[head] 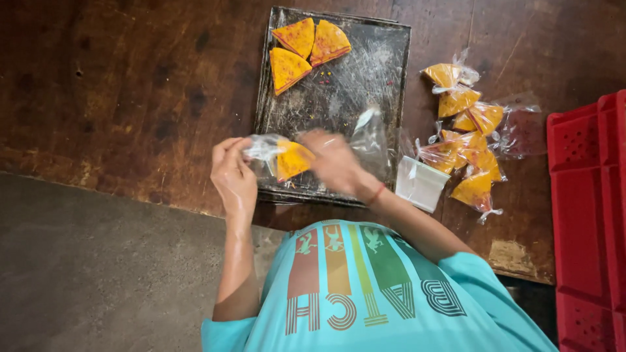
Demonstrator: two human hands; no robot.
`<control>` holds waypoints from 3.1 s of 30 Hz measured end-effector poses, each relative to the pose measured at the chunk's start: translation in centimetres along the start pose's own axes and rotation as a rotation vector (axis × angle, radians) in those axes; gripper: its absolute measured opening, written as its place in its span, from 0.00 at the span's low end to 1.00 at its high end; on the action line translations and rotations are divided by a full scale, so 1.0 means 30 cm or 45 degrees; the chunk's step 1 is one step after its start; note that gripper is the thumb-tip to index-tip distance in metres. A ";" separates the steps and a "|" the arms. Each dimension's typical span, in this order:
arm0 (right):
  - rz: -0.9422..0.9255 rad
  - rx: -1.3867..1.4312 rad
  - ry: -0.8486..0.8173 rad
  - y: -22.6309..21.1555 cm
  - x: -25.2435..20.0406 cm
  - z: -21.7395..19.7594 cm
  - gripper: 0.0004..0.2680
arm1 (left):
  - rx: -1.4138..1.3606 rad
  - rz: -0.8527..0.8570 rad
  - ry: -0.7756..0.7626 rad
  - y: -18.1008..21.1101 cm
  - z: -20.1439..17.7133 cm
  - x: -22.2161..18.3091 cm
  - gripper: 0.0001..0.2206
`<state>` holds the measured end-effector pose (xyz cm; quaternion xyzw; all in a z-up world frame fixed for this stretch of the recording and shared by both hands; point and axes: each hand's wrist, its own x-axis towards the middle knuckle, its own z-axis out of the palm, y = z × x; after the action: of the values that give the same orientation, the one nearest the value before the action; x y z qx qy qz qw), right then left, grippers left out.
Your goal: The person packs triangular cake slices into plastic bags by hand, discards trash into a bin, and arranges the bagged baked goods into a crate.
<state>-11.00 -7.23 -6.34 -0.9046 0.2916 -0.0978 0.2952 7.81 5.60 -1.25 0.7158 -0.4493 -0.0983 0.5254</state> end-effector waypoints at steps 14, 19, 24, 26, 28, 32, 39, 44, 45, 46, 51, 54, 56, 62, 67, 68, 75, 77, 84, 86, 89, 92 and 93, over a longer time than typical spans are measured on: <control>-0.537 -0.259 0.023 0.046 0.019 -0.018 0.10 | 0.246 0.008 -0.234 -0.115 0.002 0.006 0.12; -0.393 0.196 0.323 0.139 -0.061 -0.101 0.12 | -0.064 -0.148 -0.361 -0.100 0.096 0.057 0.18; -0.288 0.186 0.359 0.227 -0.093 -0.109 0.16 | -0.056 -0.025 -0.514 -0.035 0.162 0.130 0.23; -0.297 0.270 0.543 0.268 -0.098 -0.105 0.15 | -0.034 -0.016 -0.560 -0.016 0.178 0.148 0.23; -0.182 0.410 0.722 0.293 -0.107 -0.095 0.12 | 0.002 0.027 -0.600 -0.008 0.191 0.161 0.23; 0.103 0.845 1.027 0.254 -0.127 -0.113 0.07 | 0.058 0.029 -0.677 -0.012 0.221 0.174 0.24; -0.208 0.087 1.319 0.044 -0.136 -0.181 0.07 | -0.260 -0.076 -0.797 0.006 0.327 0.153 0.27; -0.439 -0.037 0.925 -0.013 -0.161 -0.195 0.09 | -0.278 -0.004 -0.596 0.015 0.335 0.149 0.27; -0.459 -0.084 0.843 -0.022 -0.169 -0.202 0.09 | -0.258 -0.022 -0.569 0.017 0.326 0.151 0.27; -0.458 -0.113 0.795 -0.036 -0.179 -0.206 0.10 | -0.240 -0.042 -0.550 0.022 0.320 0.145 0.27; -0.387 -0.197 0.604 -0.089 -0.197 -0.258 0.14 | 0.135 0.404 -0.371 0.085 0.314 0.093 0.26; -0.409 -0.259 0.605 -0.109 -0.182 -0.275 0.14 | 0.208 0.407 -0.377 0.135 0.305 0.085 0.27; -0.400 -0.267 0.604 -0.118 -0.176 -0.273 0.16 | 0.222 0.388 -0.407 0.158 0.298 0.086 0.28; -0.412 -0.221 0.558 -0.058 -0.107 -0.236 0.16 | 0.190 0.571 -0.556 0.174 0.305 0.052 0.34; -0.386 -0.405 0.423 0.025 -0.105 -0.256 0.12 | -0.199 0.095 -0.615 0.188 0.279 0.069 0.23; -0.394 -0.311 0.396 0.033 -0.117 -0.268 0.10 | -0.240 0.101 -0.606 0.189 0.263 0.080 0.22; -0.392 0.359 0.445 0.008 -0.227 -0.397 0.03 | -0.191 0.402 -0.606 0.221 0.158 0.167 0.14; -0.373 0.363 0.559 0.018 -0.200 -0.399 0.03 | -0.022 0.480 -0.607 0.232 0.155 0.186 0.10; -0.090 1.297 0.505 0.012 -0.224 -0.378 0.02 | -0.342 0.349 -0.566 0.242 0.171 0.139 0.03; -0.270 1.633 0.397 -0.021 -0.250 -0.377 0.01 | -0.789 0.114 -0.681 0.230 0.163 0.081 0.02; -0.259 1.883 0.346 -0.020 -0.233 -0.380 0.04 | -1.090 -0.018 -0.663 0.221 0.195 0.051 0.01; -0.165 1.585 0.433 0.002 -0.219 -0.336 0.03 | -0.438 0.220 -0.479 0.216 0.186 0.090 0.02; -0.161 1.404 0.472 0.008 -0.207 -0.328 0.02 | -0.071 0.373 -0.411 0.221 0.175 0.096 0.03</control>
<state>-19.59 -8.46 1.43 -0.6008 0.1898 -0.4092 0.6600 2.68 -0.34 3.01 0.6031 -0.6239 -0.1464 0.4749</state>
